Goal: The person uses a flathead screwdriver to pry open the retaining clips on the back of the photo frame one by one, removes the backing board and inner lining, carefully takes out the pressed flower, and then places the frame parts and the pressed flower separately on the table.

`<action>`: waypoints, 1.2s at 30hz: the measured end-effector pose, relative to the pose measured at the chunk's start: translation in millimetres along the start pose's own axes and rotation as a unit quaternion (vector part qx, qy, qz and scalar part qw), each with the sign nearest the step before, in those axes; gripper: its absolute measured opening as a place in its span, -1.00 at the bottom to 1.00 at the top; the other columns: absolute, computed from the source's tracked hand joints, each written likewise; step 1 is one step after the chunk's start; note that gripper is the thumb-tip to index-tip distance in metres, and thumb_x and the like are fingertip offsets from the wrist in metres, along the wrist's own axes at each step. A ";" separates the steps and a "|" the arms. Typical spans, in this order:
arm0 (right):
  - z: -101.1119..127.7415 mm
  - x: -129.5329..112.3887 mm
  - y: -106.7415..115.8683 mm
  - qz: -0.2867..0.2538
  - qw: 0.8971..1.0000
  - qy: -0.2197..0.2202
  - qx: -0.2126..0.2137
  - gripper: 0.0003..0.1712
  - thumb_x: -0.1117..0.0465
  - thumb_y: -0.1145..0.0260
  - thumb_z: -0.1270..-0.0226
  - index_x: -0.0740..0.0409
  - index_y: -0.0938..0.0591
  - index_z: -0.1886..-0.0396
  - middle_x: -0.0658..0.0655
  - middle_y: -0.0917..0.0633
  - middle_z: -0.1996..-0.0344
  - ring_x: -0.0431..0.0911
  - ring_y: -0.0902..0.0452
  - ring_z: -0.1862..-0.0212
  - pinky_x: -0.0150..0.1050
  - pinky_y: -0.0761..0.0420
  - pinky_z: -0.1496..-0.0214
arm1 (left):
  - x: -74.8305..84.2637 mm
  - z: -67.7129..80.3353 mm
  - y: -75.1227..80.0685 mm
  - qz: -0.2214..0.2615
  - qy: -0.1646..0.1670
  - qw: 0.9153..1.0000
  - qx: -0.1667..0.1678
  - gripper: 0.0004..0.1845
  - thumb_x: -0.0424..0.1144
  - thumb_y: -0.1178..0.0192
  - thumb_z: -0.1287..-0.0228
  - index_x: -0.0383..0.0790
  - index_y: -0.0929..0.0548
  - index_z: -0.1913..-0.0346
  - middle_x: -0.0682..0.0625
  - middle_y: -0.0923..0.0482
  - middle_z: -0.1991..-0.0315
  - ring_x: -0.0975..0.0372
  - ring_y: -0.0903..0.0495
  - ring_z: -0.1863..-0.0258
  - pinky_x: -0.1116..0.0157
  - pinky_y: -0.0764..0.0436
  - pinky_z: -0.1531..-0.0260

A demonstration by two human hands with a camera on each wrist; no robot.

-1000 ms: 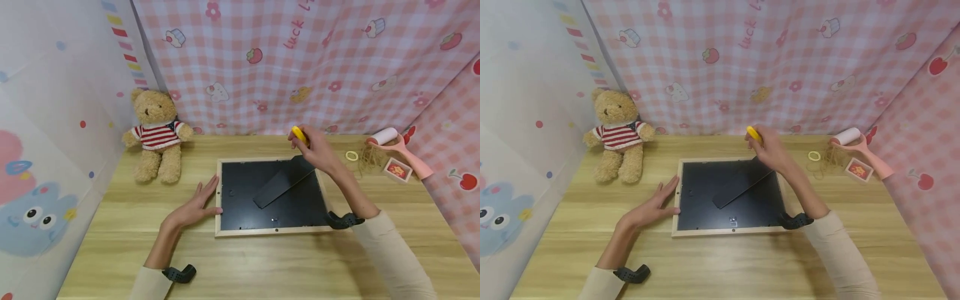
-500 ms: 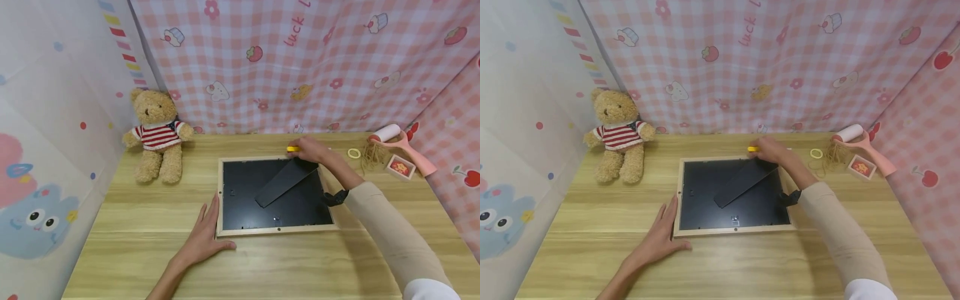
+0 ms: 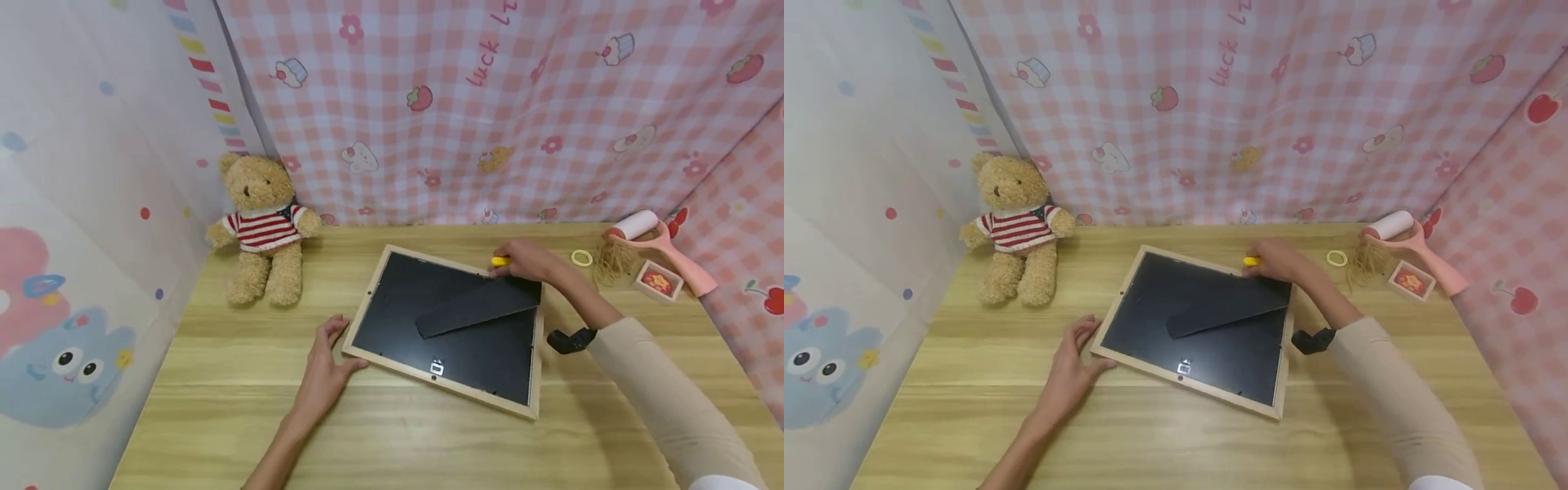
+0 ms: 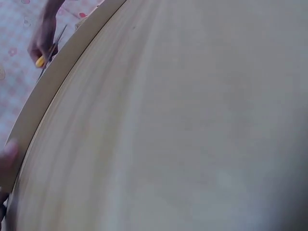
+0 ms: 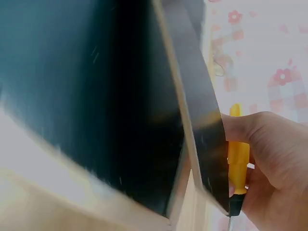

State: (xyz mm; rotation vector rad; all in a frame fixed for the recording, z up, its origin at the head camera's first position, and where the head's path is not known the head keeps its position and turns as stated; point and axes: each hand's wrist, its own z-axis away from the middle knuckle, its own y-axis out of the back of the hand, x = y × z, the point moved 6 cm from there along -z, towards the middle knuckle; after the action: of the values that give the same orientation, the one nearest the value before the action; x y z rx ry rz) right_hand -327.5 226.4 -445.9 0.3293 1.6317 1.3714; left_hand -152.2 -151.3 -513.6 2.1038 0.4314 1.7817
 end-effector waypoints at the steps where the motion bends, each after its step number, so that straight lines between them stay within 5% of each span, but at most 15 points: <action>1: 6.8 1.1 -1.1 0.001 1.000 0.003 0.004 -0.69 0.24 -0.54 -0.47 0.12 -0.65 0.49 -0.08 -0.37 0.59 -0.23 -0.22 0.51 -0.31 -0.26 0.32 | 0.5 -2.8 1.1 -0.001 -0.002 1.000 0.021 -0.31 -0.48 -0.60 -0.17 -0.48 -0.40 -0.26 -0.40 -0.45 -0.49 -0.27 -0.51 -0.50 -0.19 -0.46 -0.51; 6: 41.9 8.9 -9.3 -0.022 0.999 0.014 0.020 -0.61 0.26 -0.50 -0.49 0.04 -0.56 0.56 -0.13 -0.35 0.62 -0.29 -0.23 0.55 -0.33 -0.27 0.36 | 2.0 -16.3 0.1 -0.036 0.000 0.995 0.088 -0.67 -0.49 -0.58 -0.22 -0.39 -0.56 0.18 -0.36 -0.56 -0.30 -0.22 -0.60 -0.33 -0.16 -0.60 -0.37; 11: 69.8 10.4 -14.4 -0.040 0.998 0.017 0.050 -0.66 0.26 -0.51 -0.44 0.04 -0.58 0.53 -0.15 -0.39 0.62 -0.28 -0.27 0.53 -0.32 -0.26 0.42 | 7.0 -25.4 -13.3 -0.040 -0.006 0.997 0.058 -0.85 -0.47 -0.43 -0.42 -0.45 -0.64 0.14 -0.44 -0.37 -0.48 -0.30 -0.48 -0.48 -0.23 -0.49 -0.49; 13: 78.5 8.5 -15.1 -0.038 0.998 -0.006 0.052 -0.67 0.25 -0.51 -0.44 0.04 -0.60 0.52 -0.15 -0.41 0.61 -0.28 -0.28 0.52 -0.33 -0.28 0.42 | 9.9 -26.2 -21.1 -0.037 -0.008 0.999 0.035 -0.79 -0.41 -0.37 -0.51 -0.52 -0.63 -0.01 -0.49 -0.20 -0.59 -0.35 -0.32 -0.59 -0.28 -0.38 -0.57; 17: 93.4 3.2 -18.8 -0.034 0.997 -0.042 0.048 -0.66 0.24 -0.52 -0.44 0.06 -0.61 0.54 -0.15 -0.42 0.61 -0.28 -0.29 0.52 -0.36 -0.30 0.41 | 14.3 -25.3 -38.0 -0.056 -0.019 0.998 -0.014 -0.32 -0.10 -0.32 -0.60 -0.67 -0.48 -0.43 -0.55 0.09 -0.71 -0.43 0.05 -0.71 -0.39 -0.07 -0.66; 23: 108.2 -5.7 -32.5 -0.068 0.996 -0.011 0.047 -0.66 0.25 -0.48 -0.45 0.03 -0.59 0.54 -0.18 -0.43 0.64 -0.30 -0.27 0.55 -0.38 -0.23 0.46 | 12.3 -33.9 -51.0 -0.113 -0.050 0.990 -0.070 0.26 0.51 -0.08 -0.51 -0.71 -0.13 -0.62 -0.59 0.24 -0.73 -0.44 0.30 -0.74 -0.38 0.30 -0.69; 29: 120.1 -27.8 -45.6 -0.054 0.997 -0.060 0.006 -0.69 0.27 -0.49 -0.46 0.07 -0.61 0.50 -0.16 -0.46 0.60 -0.31 -0.30 0.52 -0.39 -0.30 0.42 | 10.0 -58.5 -50.2 -0.108 -0.019 0.984 -0.140 0.12 0.26 -0.23 -0.53 -0.65 -0.11 -0.65 -0.59 0.36 -0.73 -0.40 0.45 -0.74 -0.35 0.43 -0.69; 36: 141.2 -9.9 -87.4 -0.069 0.995 -0.011 0.065 -0.65 0.12 -0.56 -0.46 0.00 -0.63 0.52 -0.24 -0.47 0.63 -0.35 -0.32 0.55 -0.43 -0.30 0.52 | 7.3 -78.3 -51.2 -0.093 -0.037 0.982 -0.162 -0.01 0.22 -0.11 -0.63 -0.60 -0.17 -0.65 -0.62 0.36 -0.72 -0.42 0.47 -0.73 -0.33 0.55 -0.66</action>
State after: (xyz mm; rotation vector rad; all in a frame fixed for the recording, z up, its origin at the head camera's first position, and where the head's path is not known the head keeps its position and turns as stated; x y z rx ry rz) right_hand -181.5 277.6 -507.0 0.3003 1.6974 1.1580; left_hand -228.5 -97.1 -518.6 1.8338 0.2847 1.5443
